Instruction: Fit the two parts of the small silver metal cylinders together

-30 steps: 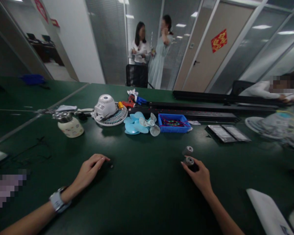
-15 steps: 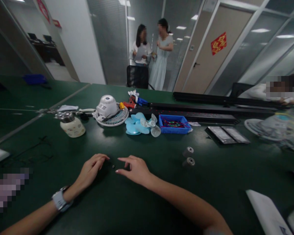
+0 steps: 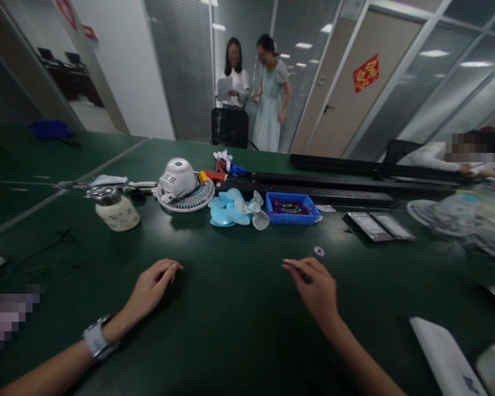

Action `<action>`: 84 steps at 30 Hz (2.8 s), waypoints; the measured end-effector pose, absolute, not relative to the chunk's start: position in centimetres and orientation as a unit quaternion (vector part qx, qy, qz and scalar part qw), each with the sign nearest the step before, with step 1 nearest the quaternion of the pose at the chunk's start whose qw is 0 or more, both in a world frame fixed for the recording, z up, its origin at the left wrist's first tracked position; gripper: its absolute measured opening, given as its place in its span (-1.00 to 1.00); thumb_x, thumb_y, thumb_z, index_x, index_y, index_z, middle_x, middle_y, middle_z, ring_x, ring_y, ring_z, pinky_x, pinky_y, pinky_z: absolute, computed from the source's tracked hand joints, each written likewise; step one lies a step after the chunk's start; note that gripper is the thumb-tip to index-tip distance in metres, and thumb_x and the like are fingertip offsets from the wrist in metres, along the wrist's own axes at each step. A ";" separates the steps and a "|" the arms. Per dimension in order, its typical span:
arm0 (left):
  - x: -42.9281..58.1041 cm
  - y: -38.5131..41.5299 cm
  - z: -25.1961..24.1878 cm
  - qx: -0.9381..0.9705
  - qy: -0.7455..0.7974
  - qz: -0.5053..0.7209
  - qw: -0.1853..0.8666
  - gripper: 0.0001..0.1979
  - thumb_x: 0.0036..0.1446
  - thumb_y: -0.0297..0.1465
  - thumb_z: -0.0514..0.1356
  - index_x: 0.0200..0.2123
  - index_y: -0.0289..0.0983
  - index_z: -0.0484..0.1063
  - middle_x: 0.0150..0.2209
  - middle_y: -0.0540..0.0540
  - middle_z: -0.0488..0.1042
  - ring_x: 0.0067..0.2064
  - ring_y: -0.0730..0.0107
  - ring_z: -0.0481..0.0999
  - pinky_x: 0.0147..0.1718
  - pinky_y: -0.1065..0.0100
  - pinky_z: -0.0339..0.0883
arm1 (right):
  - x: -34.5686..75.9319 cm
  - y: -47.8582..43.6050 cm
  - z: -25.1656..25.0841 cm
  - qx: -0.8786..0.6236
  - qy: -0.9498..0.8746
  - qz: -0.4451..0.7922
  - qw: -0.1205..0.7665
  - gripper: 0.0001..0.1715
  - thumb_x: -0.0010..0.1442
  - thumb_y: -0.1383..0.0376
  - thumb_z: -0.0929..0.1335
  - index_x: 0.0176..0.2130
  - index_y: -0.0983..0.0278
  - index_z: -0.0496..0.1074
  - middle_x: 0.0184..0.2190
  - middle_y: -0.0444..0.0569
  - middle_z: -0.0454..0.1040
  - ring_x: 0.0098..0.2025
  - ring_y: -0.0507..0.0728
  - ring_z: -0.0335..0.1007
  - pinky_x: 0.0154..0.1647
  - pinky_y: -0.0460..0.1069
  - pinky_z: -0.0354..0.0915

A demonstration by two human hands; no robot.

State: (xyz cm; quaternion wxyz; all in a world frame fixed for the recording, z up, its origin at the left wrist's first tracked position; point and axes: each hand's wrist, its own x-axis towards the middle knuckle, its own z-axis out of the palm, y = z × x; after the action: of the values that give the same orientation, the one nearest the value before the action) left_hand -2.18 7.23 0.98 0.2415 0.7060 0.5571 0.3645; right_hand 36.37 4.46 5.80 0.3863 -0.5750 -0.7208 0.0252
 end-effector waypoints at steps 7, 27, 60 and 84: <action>-2.0 7.3 1.0 0.704 0.562 0.363 0.239 -0.63 0.27 -0.19 0.01 -0.42 -0.24 0.47 -0.36 -0.08 0.53 -0.29 0.29 0.49 -0.29 0.33 0.33 | 44.8 3.8 4.3 -0.702 -0.634 -0.027 0.322 -0.37 0.13 -0.21 0.24 -0.26 0.17 0.61 -0.33 -0.02 0.55 -0.41 0.13 0.44 -0.41 0.00 0.30; -1.8 7.0 1.5 0.692 0.575 0.354 0.257 -0.63 0.26 -0.16 0.00 -0.37 -0.26 0.48 -0.45 -0.05 0.45 -0.34 0.30 0.45 -0.31 0.33 0.29 | 44.3 3.7 3.1 -0.672 -0.649 -0.088 0.344 -0.43 0.23 -0.13 0.21 -0.24 0.20 0.57 -0.25 -0.03 0.54 -0.27 0.15 0.48 -0.24 0.03 0.35; -2.0 7.2 0.9 0.704 0.567 0.350 0.246 -0.62 0.27 -0.17 0.01 -0.42 -0.25 0.47 -0.45 -0.04 0.45 -0.33 0.32 0.45 -0.30 0.33 0.28 | 45.3 4.5 1.7 -0.718 -0.617 -0.047 0.318 -0.33 0.09 -0.14 0.30 0.02 0.21 0.47 -0.14 0.01 0.57 -0.19 0.25 0.53 -0.17 0.10 0.41; -1.5 6.9 1.7 0.721 0.547 0.350 0.242 -0.63 0.27 -0.20 0.03 -0.49 -0.24 0.43 -0.39 -0.06 0.49 -0.30 0.32 0.46 -0.29 0.32 0.32 | 37.2 8.6 5.0 -0.577 -0.757 -0.046 0.302 -0.57 0.02 -0.06 0.43 -0.20 0.13 0.57 -0.17 0.02 0.59 -0.02 0.29 0.47 0.25 0.39 -0.12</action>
State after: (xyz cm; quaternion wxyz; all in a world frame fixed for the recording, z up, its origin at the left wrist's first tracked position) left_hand -1.54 6.92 1.71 0.2415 0.7207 0.5474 0.3503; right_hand 37.16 8.59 5.02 0.3021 -0.5770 -0.7574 -0.0464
